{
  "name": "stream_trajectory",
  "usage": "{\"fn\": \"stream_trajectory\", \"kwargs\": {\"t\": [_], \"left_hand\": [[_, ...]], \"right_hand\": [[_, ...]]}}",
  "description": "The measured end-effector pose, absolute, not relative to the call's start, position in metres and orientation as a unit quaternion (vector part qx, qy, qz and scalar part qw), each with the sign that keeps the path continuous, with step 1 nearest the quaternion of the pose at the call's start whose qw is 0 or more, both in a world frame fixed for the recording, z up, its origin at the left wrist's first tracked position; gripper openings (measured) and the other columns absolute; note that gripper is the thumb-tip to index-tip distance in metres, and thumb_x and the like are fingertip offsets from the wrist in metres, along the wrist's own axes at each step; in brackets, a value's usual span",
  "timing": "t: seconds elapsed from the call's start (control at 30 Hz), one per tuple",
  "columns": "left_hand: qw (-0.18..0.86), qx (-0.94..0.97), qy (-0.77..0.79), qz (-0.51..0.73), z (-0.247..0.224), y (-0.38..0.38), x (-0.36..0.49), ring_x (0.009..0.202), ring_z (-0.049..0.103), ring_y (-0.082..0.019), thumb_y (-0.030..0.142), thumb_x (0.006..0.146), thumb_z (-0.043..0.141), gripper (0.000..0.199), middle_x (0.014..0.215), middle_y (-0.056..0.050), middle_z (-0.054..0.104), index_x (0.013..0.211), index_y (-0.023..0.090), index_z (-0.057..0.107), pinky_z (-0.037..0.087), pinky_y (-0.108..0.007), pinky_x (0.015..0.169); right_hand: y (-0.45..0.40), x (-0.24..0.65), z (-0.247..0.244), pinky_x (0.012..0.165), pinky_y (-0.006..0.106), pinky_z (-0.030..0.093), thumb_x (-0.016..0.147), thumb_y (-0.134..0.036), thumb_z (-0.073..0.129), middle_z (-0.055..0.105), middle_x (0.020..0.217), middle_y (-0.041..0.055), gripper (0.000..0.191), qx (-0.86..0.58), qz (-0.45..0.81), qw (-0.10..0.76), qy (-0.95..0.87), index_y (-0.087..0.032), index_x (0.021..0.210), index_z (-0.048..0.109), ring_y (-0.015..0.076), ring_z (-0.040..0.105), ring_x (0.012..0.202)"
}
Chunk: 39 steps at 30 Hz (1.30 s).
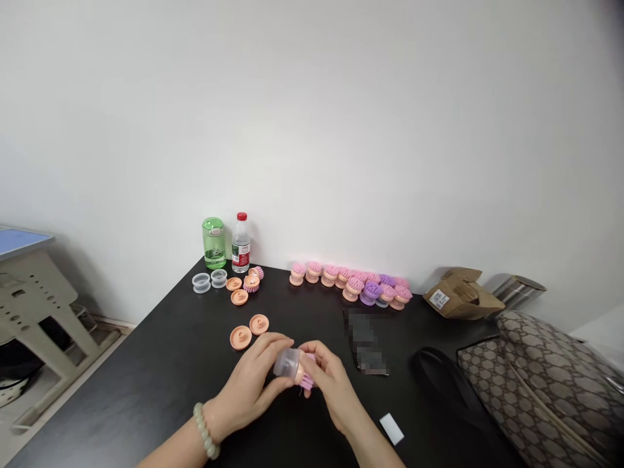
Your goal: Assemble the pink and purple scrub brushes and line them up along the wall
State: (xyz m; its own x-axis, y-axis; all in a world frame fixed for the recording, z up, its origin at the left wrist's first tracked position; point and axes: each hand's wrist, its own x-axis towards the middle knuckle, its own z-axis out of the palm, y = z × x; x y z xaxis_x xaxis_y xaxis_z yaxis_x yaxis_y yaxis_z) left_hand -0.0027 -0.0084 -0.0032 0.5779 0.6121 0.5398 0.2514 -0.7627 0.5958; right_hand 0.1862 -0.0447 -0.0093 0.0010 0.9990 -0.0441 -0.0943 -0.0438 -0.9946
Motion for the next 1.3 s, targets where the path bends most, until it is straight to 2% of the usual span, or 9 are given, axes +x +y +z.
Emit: {"fn": "stream_trajectory", "kwargs": {"t": [0.2, 0.27, 0.4, 0.53, 0.67, 0.77, 0.9, 1.03, 1.3], "left_hand": [[0.361, 0.821, 0.250, 0.365, -0.004, 0.000, -0.006, 0.107, 0.059, -0.024, 0.015, 0.087, 0.064, 0.013, 0.112, -0.008, 0.061, 0.097, 0.021, 0.060, 0.050, -0.040, 0.094], [0.374, 0.825, 0.215, 0.365, -0.005, -0.001, -0.007, 0.118, 0.055, -0.026, 0.014, 0.085, 0.066, 0.016, 0.118, -0.009, 0.059, 0.098, 0.022, 0.061, 0.046, -0.043, 0.102], [0.449, 0.772, 0.210, 0.398, -0.006, 0.000, -0.008, 0.130, 0.048, -0.031, 0.037, 0.084, 0.074, 0.052, 0.136, -0.012, 0.054, 0.130, 0.025, 0.054, 0.042, -0.046, 0.108], [0.468, 0.754, 0.291, 0.358, -0.007, 0.007, -0.008, 0.101, 0.062, -0.025, 0.043, 0.088, 0.069, 0.034, 0.109, -0.008, 0.067, 0.113, 0.021, 0.064, 0.051, -0.038, 0.090], [0.388, 0.802, 0.287, 0.352, -0.012, 0.007, -0.004, 0.087, 0.059, -0.021, 0.032, 0.073, 0.085, 0.033, 0.095, -0.005, 0.064, 0.090, 0.019, 0.061, 0.050, -0.033, 0.077], [0.247, 0.854, 0.247, 0.385, -0.017, -0.002, 0.002, 0.090, 0.056, -0.021, 0.013, 0.086, 0.066, 0.011, 0.098, -0.006, 0.059, 0.090, 0.020, 0.057, 0.048, -0.033, 0.077], [0.164, 0.885, 0.211, 0.382, -0.014, -0.014, 0.006, 0.095, 0.054, -0.022, 0.005, 0.092, 0.049, 0.020, 0.101, -0.007, 0.058, 0.101, 0.022, 0.056, 0.049, -0.034, 0.080], [0.219, 0.871, 0.254, 0.358, -0.007, -0.013, 0.003, 0.101, 0.057, -0.027, 0.026, 0.084, 0.074, 0.043, 0.112, -0.009, 0.058, 0.119, 0.022, 0.049, 0.051, -0.039, 0.086], [0.139, 0.902, 0.288, 0.291, -0.022, -0.011, 0.007, 0.089, 0.058, -0.026, 0.022, 0.078, 0.077, 0.050, 0.104, -0.008, 0.061, 0.122, 0.022, 0.051, 0.049, -0.038, 0.075]], "right_hand": [[-0.044, 0.187, -0.011, 0.065, 0.027, 0.049, 0.061, -0.020, 0.078, 0.065, 0.081, -0.0012, 0.034, -0.537, 0.443, 0.497, -0.518, -0.019, 0.092, 0.064, 0.0170, 0.060, 0.074], [-0.044, 0.187, -0.011, 0.065, 0.027, 0.050, 0.062, -0.019, 0.076, 0.065, 0.082, -0.0012, 0.032, -0.534, 0.446, 0.496, -0.519, -0.020, 0.091, 0.064, 0.0175, 0.061, 0.074], [-0.046, 0.189, -0.005, 0.068, 0.029, 0.052, 0.065, -0.021, 0.074, 0.066, 0.084, -0.0003, 0.031, -0.520, 0.435, 0.509, -0.531, -0.021, 0.094, 0.063, 0.0180, 0.063, 0.075], [-0.048, 0.190, -0.001, 0.071, 0.030, 0.052, 0.062, -0.021, 0.076, 0.067, 0.090, 0.0013, 0.039, -0.528, 0.407, 0.500, -0.554, -0.020, 0.098, 0.064, 0.0182, 0.064, 0.076], [-0.045, 0.190, -0.010, 0.061, 0.027, 0.052, 0.064, -0.026, 0.076, 0.067, 0.082, 0.0006, 0.037, -0.563, 0.403, 0.481, -0.538, -0.020, 0.098, 0.063, 0.0178, 0.064, 0.070], [-0.042, 0.191, -0.021, 0.046, 0.023, 0.046, 0.078, -0.045, 0.068, 0.063, 0.069, -0.0026, 0.033, -0.563, 0.434, 0.455, -0.536, -0.019, 0.096, 0.059, 0.0136, 0.059, 0.051], [-0.041, 0.192, -0.028, 0.037, 0.020, 0.040, 0.083, -0.060, 0.061, 0.060, 0.064, -0.0052, 0.044, -0.548, 0.481, 0.439, -0.525, -0.019, 0.099, 0.057, 0.0106, 0.053, 0.042], [-0.042, 0.194, -0.025, 0.044, 0.021, 0.046, 0.080, -0.048, 0.067, 0.060, 0.068, -0.0045, 0.035, -0.544, 0.453, 0.458, -0.538, -0.019, 0.098, 0.059, 0.0116, 0.058, 0.052], [-0.043, 0.189, -0.027, 0.033, 0.018, 0.039, 0.075, -0.034, 0.070, 0.057, 0.061, -0.0084, 0.032, -0.608, 0.394, 0.389, -0.569, -0.021, 0.101, 0.058, 0.0088, 0.050, 0.039]]}}
